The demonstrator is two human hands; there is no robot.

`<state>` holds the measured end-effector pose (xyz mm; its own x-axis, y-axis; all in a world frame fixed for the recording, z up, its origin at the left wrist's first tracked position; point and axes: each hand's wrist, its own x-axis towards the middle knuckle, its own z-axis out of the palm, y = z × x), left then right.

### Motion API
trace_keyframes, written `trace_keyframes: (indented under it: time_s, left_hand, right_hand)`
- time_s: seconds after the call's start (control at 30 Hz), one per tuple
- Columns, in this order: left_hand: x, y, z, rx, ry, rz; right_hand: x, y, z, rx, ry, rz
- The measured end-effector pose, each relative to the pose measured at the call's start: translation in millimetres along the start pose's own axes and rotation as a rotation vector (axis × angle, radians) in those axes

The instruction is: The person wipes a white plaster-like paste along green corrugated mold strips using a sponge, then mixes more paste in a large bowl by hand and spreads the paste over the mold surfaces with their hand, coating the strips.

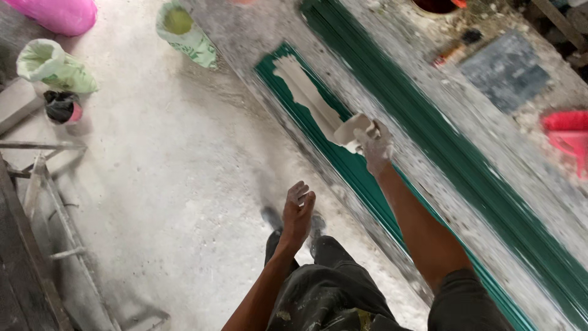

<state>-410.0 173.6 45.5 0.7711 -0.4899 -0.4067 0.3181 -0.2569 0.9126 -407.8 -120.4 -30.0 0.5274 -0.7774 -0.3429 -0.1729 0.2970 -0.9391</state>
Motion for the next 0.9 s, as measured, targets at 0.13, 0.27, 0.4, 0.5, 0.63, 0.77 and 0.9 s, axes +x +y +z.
trace_keyframes:
  time_s: [0.13, 0.27, 0.4, 0.5, 0.63, 0.77, 0.9]
  left_hand:
    - [-41.5, -12.4, 34.3, -0.064, -0.027, -0.026]
    - [-88.2, -28.1, 76.6, -0.146, -0.092, -0.074]
    - [-136.8, -48.9, 119.9, -0.138, -0.151, -0.072]
    - [-179.2, -71.8, 157.4, -0.128, -0.191, -0.081]
    - [-223.0, -106.4, 206.3, -0.073, -0.262, -0.076]
    - [-279.7, -143.2, 269.0, -0.056, -0.298, -0.126]
    - [-336.5, -168.1, 321.3, -0.041, -0.353, -0.210]
  right_hand:
    - [-47.1, 10.0, -67.9, -0.019, 0.048, -0.026]
    - [-105.2, 15.2, -146.6, -0.157, 0.104, 0.030]
    - [-164.7, 18.1, -224.4, -0.175, 0.114, 0.040]
    - [-213.2, 25.1, -287.3, -0.201, 0.161, 0.020]
    - [-268.1, 35.1, -373.7, -0.257, 0.175, 0.023]
    - [-330.7, 43.7, -466.9, -0.300, 0.225, 0.045]
    - [-394.8, 51.9, -546.7, -0.385, 0.303, 0.095]
